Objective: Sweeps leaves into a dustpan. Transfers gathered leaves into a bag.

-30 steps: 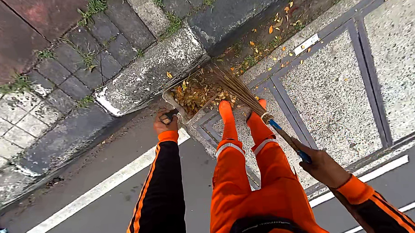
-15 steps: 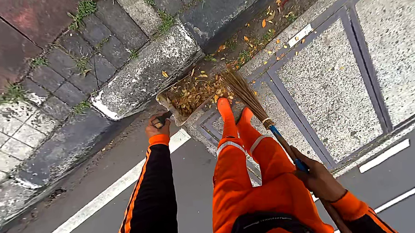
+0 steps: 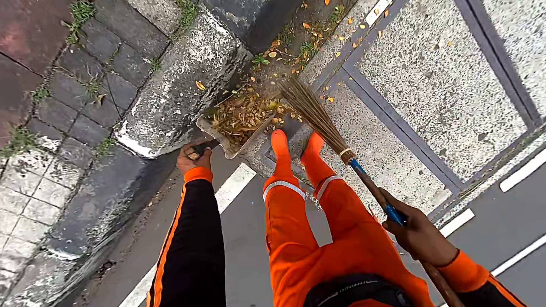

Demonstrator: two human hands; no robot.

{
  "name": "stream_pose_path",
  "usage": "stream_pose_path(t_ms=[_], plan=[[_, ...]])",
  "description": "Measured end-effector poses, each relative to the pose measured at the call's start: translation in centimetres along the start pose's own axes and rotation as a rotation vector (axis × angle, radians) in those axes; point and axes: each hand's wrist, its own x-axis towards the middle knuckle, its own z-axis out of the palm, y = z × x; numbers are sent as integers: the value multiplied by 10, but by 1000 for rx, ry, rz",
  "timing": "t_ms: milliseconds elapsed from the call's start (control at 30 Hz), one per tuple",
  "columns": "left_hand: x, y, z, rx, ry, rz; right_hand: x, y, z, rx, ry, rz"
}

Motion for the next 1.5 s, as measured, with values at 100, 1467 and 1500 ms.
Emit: stream_pose_path(t_ms=[100,1467,1500], plan=[[-6,-8,-7,67,-60,60,47,14,40,100,139,121],[-5,-129,-42,-92,-11,-185,33,-145,91,-846,128,-98],[-7,-133,-40,-93,-13,-190,58,-152,76,-848,224,-86]])
